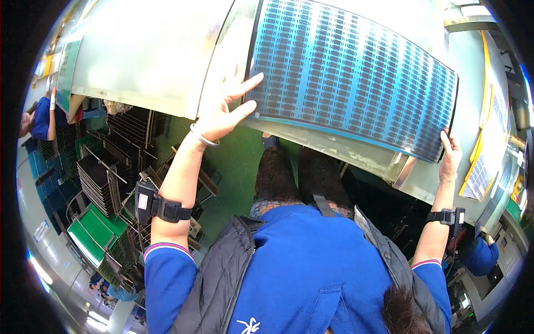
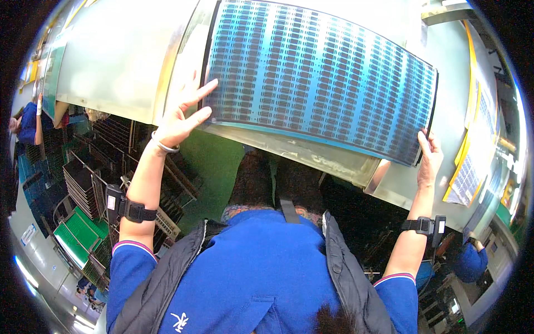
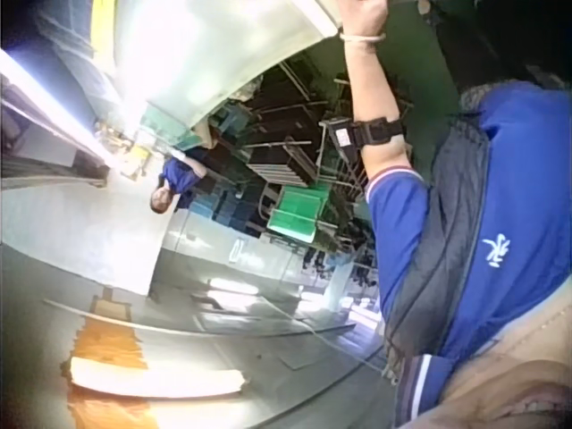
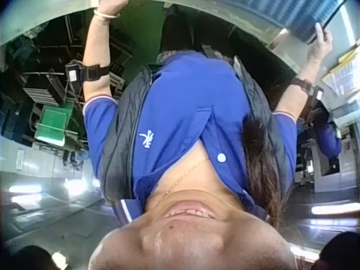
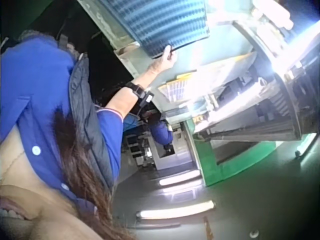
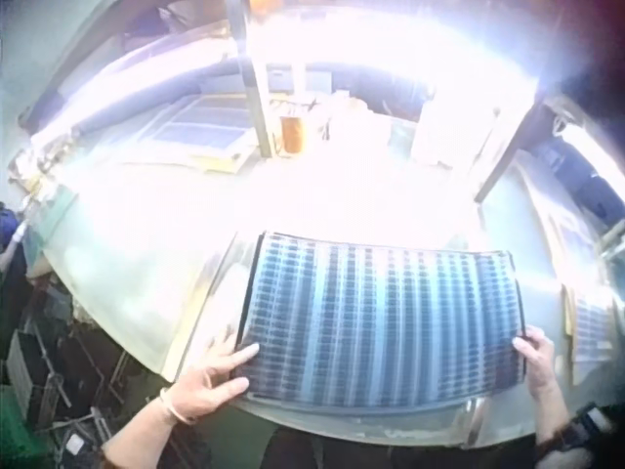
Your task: Handling, inspecting, and organizing solar cell panels on an assembly table.
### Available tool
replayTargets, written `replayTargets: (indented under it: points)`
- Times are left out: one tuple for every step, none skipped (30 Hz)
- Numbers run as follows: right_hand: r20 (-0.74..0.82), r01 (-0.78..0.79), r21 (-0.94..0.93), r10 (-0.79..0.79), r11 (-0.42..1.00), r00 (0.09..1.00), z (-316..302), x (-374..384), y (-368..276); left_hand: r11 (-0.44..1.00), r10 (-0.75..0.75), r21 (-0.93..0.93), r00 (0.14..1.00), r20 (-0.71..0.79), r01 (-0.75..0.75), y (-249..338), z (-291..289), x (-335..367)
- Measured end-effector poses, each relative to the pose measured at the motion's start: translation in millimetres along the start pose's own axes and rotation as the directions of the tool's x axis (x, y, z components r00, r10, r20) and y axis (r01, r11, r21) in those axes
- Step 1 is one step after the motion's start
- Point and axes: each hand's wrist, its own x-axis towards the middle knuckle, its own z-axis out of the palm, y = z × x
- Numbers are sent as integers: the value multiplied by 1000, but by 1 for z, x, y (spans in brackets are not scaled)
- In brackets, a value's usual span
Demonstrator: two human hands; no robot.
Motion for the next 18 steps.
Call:
replayTargets:
  points:
    - [-2,-3,19,3,1000,1000,0,1,1,996,-30,-79,1000,-8,29,0,0,1]
    - [-5,2,41,-1,999,1000,-1,1,2,988,-41,-147,999,-24,37,1,-1,2]
    - [-4,4,80,-4,997,1000,-1,2,3,981,-22,-194,1000,-18,18,1,-1,3]
    - [-14,-17,70,18,997,1000,-2,3,4,977,-51,-208,999,-8,48,1,-1,3]
    - [10,-16,82,15,997,1000,-2,4,4,987,-50,-154,999,-2,49,1,-1,3]
    - [7,-26,93,25,995,1000,-3,4,5,995,-30,-98,1000,-7,29,1,-1,3]
    - [-2,-31,73,31,997,1000,-4,4,5,994,-46,-100,999,5,46,0,0,2]
    - [27,-11,76,9,997,1000,-4,4,5,999,-17,-31,1000,2,17,0,0,0]
    - [18,-32,90,31,995,999,-5,4,4,999,9,34,1000,0,-9,0,1,-2]
    - [9,-52,105,52,993,999,-5,4,4,999,11,38,1000,1,-11,-1,2,-3]
    - [8,-52,104,52,993,999,-5,3,3,999,3,47,1000,-11,-3,-1,3,-5]
    - [11,-51,97,50,994,999,-5,3,2,999,-8,50,1000,-19,9,-2,4,-6]
    - [18,-41,97,39,994,999,-4,2,2,999,-1,54,1000,-25,3,-3,5,-7]
    - [14,-46,90,45,995,999,-3,2,1,996,-8,86,1000,-26,10,-4,5,-7]
    - [8,-40,82,39,996,999,-3,2,1,994,-10,112,999,-30,13,-4,5,-7]
    - [-3,-33,78,34,996,999,-2,2,0,993,-15,117,1000,-27,18,-4,5,-7]
    - [3,-33,74,33,997,999,-1,2,0,994,-21,103,999,-23,24,-4,6,-7]
    - [3,-30,74,30,997,1000,-1,2,0,996,-27,89,999,-19,29,-3,6,-7]
